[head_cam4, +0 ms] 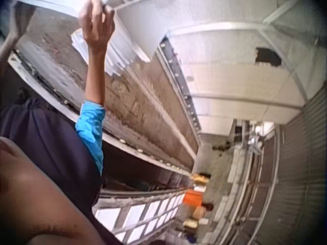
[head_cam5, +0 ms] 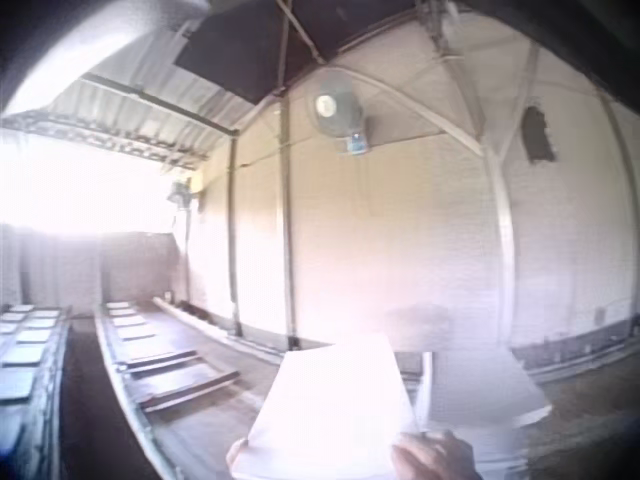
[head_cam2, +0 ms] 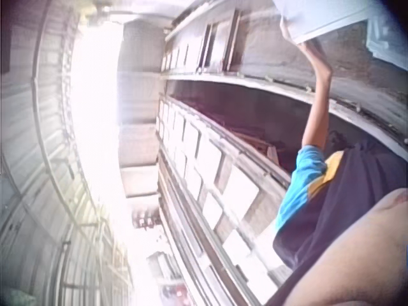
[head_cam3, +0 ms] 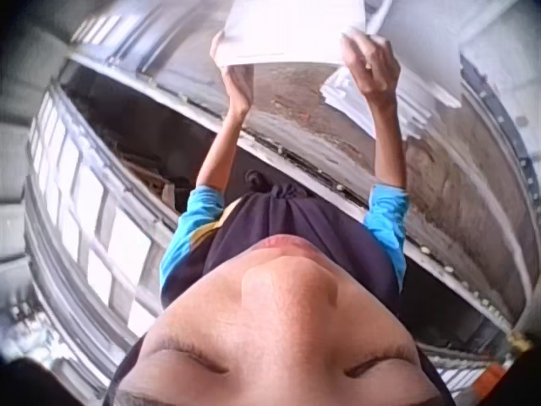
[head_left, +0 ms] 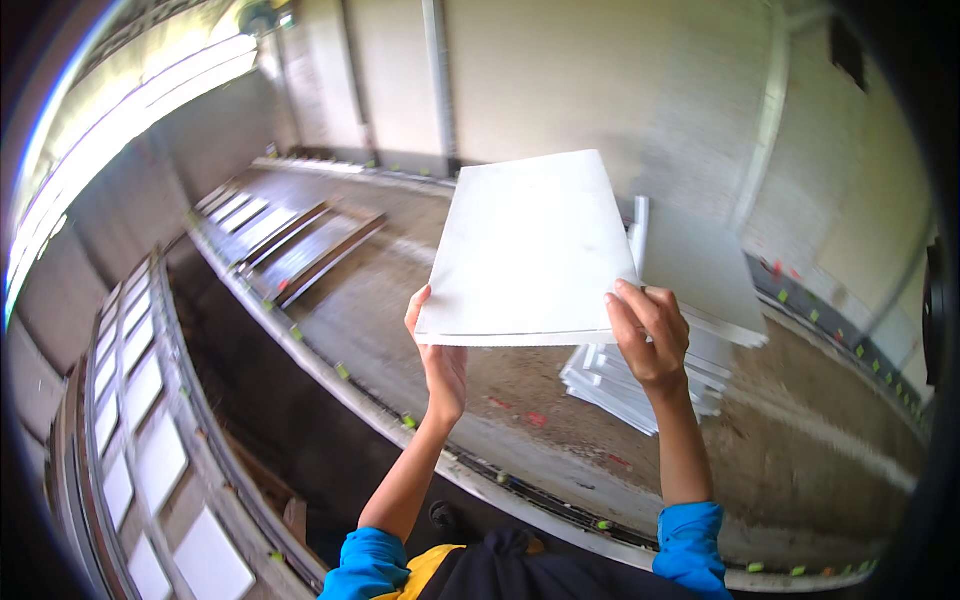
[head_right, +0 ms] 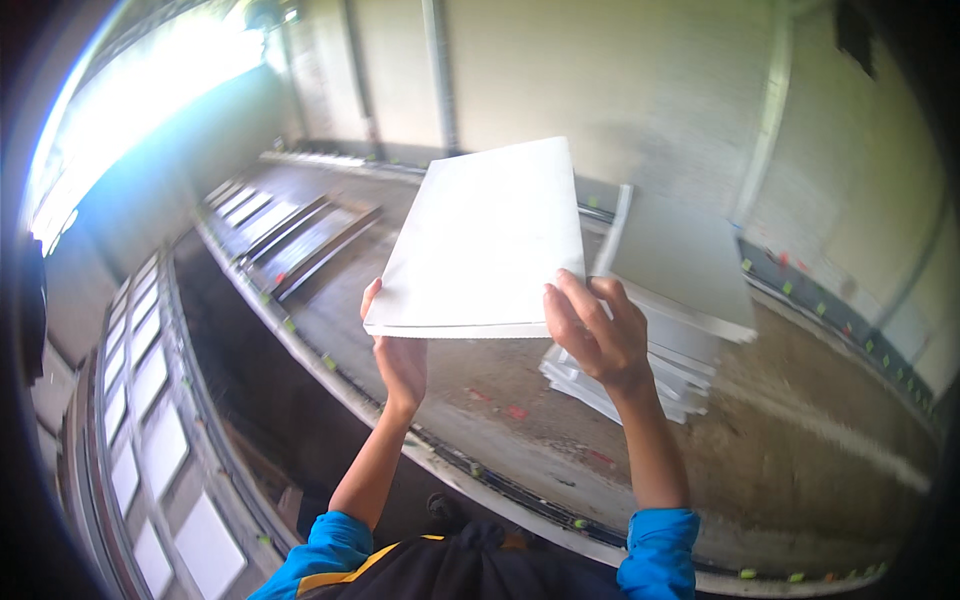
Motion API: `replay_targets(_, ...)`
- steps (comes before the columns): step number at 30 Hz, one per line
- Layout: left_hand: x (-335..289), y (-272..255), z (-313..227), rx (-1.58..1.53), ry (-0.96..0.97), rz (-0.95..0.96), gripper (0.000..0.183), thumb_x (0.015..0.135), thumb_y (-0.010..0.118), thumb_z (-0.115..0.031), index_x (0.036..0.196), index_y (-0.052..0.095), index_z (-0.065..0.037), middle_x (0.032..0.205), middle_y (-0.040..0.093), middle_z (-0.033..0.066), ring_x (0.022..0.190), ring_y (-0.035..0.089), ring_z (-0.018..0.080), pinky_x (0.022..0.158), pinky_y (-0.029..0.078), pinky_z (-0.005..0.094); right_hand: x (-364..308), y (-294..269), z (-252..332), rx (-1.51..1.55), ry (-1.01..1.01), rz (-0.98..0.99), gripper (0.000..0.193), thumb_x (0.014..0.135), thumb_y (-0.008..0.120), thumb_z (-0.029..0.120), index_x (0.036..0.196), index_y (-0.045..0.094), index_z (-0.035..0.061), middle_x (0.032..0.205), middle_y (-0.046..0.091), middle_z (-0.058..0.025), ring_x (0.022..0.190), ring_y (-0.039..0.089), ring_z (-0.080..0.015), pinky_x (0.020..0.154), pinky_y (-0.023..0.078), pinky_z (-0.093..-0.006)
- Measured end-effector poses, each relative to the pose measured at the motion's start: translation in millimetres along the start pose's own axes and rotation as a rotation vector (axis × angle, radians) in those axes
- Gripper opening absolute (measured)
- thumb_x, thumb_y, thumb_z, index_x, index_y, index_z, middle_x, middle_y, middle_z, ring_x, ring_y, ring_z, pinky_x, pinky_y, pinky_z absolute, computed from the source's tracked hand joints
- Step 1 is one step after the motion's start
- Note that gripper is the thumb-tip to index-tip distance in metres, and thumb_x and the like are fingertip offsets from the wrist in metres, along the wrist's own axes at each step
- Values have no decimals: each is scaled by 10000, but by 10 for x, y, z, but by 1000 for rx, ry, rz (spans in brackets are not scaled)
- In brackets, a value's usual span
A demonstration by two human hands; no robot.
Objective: The person repeatedly picks up white rectangular tiles from a stack on a conveyor belt and places them into a wooden frame on the belt. The person smooths the tiles with their hands and moves the frame along the conveyor line to the next position.
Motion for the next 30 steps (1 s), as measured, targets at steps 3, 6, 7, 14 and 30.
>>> replay_targets(3, -44, -590, -482, -380, -181, 8, 549, 881, 414, -473, 1315, 334, -148, 1298, 398, 71, 1198, 400, 254, 987, 320, 433, 129, 512, 396, 186, -6, -12, 319, 643, 725, -56, 914, 608, 65, 1008, 591, -72, 678, 565, -206, 513, 477, -252)
replay_targets(6, -8, -1206, -847, -206, -200, -167, 468, 888, 477, -337, 1300, 332, -169, 1219, 460, 56, 1085, 487, 211, 892, 416, 386, 271, 1035, 874, 371, -30, -7, 342, 662, 694, -87, 965, 609, 48, 1050, 564, -119, 733, 570, -238, 569, 496, -292)
replay_targets(7, 8, -1418, -946, -105, -202, -249, 456, 891, 495, -299, 1297, 325, -177, 1201, 469, 58, 1041, 519, 196, 857, 449, 361, 291, 1242, 1066, 448, -20, -12, 341, 663, 691, -92, 965, 611, 44, 1056, 556, -126, 750, 571, -246, 583, 499, -298)
replay_targets(14, 75, -2773, -1504, 26, -54, -434, 679, 834, 495, -102, 1435, 178, -106, 1332, 409, 101, 1121, 503, 212, 898, 443, 355, 184, 2674, 2080, 815, 301, 145, 439, 863, 514, -46, 1277, 390, 30, 1167, 439, -145, 893, 583, -243, 760, 513, -325)
replay_targets(30, 253, -4464, -1670, 169, -295, -429, 774, 718, 505, -134, 1426, 195, -186, 1188, 518, 131, 1043, 523, 197, 914, 400, 341, 313, 4549, 3751, 1778, 1461, 800, 624, 785, 664, 317, 1246, 379, 8, 1102, 500, -115, 997, 519, -186, 850, 433, -299)
Point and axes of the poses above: each hand's wrist, its own x-axis towards the middle knuckle, its own y-axis out of the palm, z = x × y, the point moved 5 cm from there along x, towards the middle knuckle
